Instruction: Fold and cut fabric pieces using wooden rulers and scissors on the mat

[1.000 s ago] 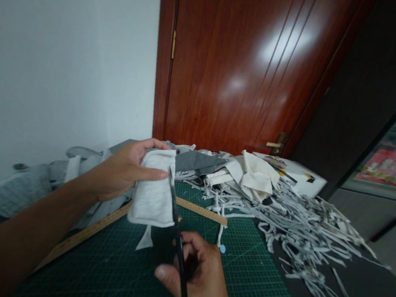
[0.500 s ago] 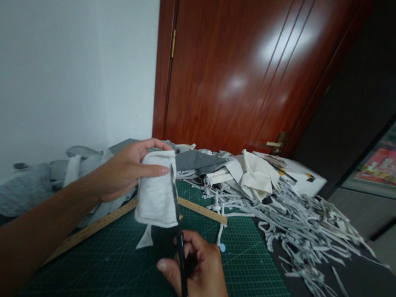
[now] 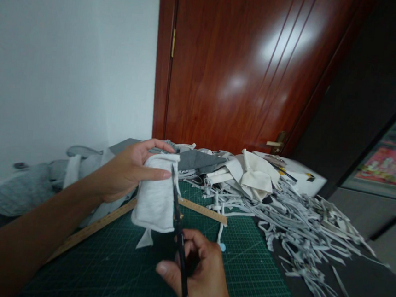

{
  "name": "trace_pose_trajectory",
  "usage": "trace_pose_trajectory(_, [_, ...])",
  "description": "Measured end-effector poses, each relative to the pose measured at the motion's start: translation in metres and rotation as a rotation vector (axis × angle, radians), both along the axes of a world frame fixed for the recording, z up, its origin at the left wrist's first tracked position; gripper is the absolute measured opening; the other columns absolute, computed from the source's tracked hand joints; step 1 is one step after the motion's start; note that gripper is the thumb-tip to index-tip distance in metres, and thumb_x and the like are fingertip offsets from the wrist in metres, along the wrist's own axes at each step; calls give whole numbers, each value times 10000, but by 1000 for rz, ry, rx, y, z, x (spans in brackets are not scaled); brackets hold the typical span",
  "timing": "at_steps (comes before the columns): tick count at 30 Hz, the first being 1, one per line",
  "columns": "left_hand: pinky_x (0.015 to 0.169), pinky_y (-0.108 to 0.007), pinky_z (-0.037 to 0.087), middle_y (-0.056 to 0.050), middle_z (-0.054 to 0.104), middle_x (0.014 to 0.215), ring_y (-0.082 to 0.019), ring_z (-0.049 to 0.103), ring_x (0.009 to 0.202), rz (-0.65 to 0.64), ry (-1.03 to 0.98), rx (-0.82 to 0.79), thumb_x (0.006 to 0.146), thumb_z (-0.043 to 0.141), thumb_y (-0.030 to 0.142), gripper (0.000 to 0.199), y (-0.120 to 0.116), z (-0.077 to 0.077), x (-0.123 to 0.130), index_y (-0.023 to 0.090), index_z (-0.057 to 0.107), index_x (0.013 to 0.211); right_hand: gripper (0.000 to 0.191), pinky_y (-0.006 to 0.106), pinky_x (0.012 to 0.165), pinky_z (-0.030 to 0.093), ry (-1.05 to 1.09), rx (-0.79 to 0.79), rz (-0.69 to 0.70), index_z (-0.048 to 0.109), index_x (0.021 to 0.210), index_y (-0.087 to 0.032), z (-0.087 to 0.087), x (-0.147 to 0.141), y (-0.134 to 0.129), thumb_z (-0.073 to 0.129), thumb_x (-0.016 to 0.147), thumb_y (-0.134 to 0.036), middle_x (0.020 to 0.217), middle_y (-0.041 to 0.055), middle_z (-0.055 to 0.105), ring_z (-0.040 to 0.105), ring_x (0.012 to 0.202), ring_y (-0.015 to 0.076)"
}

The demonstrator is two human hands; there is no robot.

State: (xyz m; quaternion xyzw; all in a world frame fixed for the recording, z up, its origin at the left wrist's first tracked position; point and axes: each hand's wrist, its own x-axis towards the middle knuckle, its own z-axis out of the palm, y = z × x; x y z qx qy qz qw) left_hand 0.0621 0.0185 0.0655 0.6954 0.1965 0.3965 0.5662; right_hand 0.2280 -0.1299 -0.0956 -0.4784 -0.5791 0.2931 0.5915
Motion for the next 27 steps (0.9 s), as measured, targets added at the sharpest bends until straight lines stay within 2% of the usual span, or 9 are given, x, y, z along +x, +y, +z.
trace_pose_trajectory(6, [662,-286,516,-9,739,909,-172,677,756,-9,7,15,625,911,202,608,-1,0,0,187,610,1153,330,210,488,309,-29,-22,6,734,1010,-208,5,1,-2,866,832,-453,593,-85,504,381,511,95])
trace_pose_trajectory(14, [669,-266,489,11,730,822,-136,657,700,-9,-70,-35,703,883,238,335,-4,4,1,170,650,934,350,217,474,318,-52,-22,-29,723,1001,-201,6,0,-1,837,849,-495,594,-80,503,375,503,99])
trace_pose_trajectory(19, [637,-268,460,7,704,759,-132,625,652,-17,-78,-29,739,859,295,238,-2,3,1,170,674,821,345,226,471,311,-82,0,-44,723,989,-204,5,0,0,833,848,-499,584,-81,488,363,498,102])
trace_pose_trajectory(27, [629,-273,455,-12,698,719,-144,608,649,2,-41,-61,748,860,446,305,1,1,2,170,733,773,280,219,455,282,-99,16,-2,724,982,-197,19,-1,-4,820,855,-427,573,-87,467,346,488,97])
